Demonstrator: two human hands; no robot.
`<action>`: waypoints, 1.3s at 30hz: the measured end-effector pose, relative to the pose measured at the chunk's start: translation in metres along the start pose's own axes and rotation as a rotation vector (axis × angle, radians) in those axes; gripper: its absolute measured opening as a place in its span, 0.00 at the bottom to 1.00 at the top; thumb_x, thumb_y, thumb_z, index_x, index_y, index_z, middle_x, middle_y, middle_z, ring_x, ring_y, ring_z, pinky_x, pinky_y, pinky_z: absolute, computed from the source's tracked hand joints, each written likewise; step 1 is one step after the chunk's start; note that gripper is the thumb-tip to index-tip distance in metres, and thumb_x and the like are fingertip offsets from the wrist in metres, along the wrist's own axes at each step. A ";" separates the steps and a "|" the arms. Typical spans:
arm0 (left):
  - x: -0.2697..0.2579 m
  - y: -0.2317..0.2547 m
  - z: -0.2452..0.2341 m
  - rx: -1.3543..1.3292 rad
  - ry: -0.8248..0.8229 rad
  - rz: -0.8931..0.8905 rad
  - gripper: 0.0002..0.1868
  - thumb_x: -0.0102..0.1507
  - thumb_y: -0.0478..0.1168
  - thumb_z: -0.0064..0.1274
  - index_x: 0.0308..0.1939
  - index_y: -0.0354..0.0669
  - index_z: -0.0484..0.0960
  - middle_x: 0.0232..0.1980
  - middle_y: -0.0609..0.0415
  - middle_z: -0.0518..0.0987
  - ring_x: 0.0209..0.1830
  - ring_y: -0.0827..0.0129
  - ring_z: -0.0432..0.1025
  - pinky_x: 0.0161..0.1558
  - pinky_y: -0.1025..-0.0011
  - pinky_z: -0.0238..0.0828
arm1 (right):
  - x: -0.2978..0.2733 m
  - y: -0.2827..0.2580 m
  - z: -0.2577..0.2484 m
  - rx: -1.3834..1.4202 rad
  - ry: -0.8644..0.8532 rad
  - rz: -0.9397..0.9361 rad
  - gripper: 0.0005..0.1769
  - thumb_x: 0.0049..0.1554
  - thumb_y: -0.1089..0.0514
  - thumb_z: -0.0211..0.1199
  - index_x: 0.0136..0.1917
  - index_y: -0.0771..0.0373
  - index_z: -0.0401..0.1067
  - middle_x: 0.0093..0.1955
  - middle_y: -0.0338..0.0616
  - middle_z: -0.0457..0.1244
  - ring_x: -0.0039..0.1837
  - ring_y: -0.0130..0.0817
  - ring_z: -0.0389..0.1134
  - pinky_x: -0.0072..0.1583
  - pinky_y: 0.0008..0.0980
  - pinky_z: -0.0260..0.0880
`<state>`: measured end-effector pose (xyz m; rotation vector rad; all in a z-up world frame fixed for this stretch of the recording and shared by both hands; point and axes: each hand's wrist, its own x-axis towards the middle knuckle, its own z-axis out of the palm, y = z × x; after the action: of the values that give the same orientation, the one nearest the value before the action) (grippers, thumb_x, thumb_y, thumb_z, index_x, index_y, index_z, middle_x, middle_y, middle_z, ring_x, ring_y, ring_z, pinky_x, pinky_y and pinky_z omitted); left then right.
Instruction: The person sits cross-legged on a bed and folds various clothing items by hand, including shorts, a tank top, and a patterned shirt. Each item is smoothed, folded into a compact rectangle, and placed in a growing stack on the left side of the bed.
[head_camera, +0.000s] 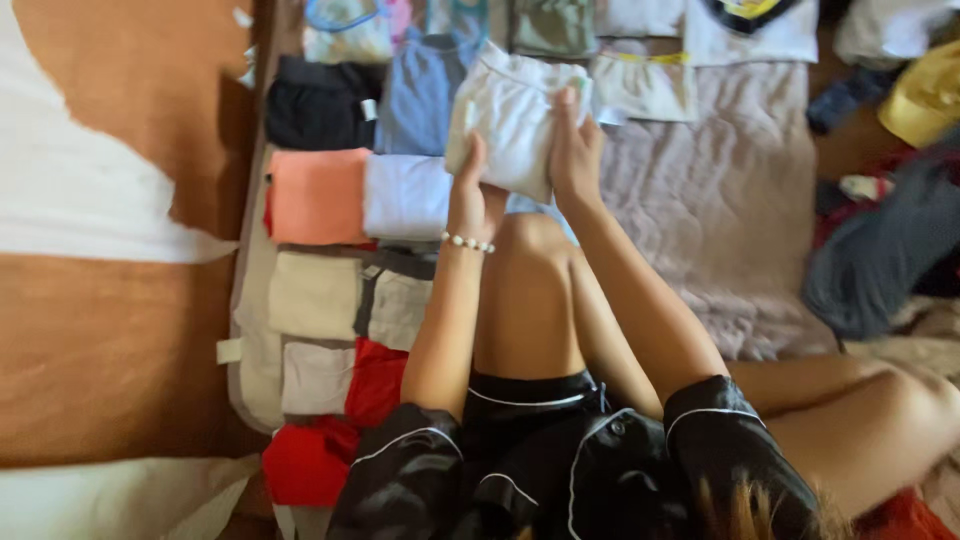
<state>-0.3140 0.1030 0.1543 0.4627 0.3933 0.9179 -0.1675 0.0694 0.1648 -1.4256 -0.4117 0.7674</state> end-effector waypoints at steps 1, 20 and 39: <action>0.005 0.012 -0.007 -0.043 0.022 0.036 0.31 0.70 0.54 0.52 0.72 0.41 0.68 0.70 0.51 0.73 0.69 0.60 0.69 0.71 0.54 0.64 | 0.001 0.004 0.015 -0.034 -0.057 0.027 0.28 0.68 0.39 0.56 0.52 0.69 0.74 0.36 0.37 0.56 0.37 0.26 0.52 0.38 0.33 0.49; 0.168 0.209 -0.307 0.761 1.065 0.663 0.40 0.60 0.46 0.65 0.68 0.29 0.64 0.68 0.34 0.70 0.66 0.47 0.68 0.66 0.54 0.68 | 0.013 0.077 0.057 -0.224 -0.267 -0.168 0.25 0.60 0.59 0.66 0.69 0.62 0.68 0.59 0.46 0.61 0.47 0.22 0.63 0.48 0.24 0.67; 0.120 0.194 -0.216 2.277 0.647 0.277 0.47 0.60 0.63 0.62 0.79 0.73 0.56 0.82 0.33 0.41 0.79 0.26 0.39 0.72 0.32 0.41 | -0.009 0.061 0.062 -0.299 -0.284 -0.159 0.23 0.60 0.57 0.65 0.68 0.62 0.68 0.63 0.45 0.60 0.48 0.24 0.66 0.47 0.26 0.69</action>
<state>-0.4861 0.3491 0.0637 2.3121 2.0006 0.4422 -0.2299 0.1063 0.1148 -1.5415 -0.8787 0.8040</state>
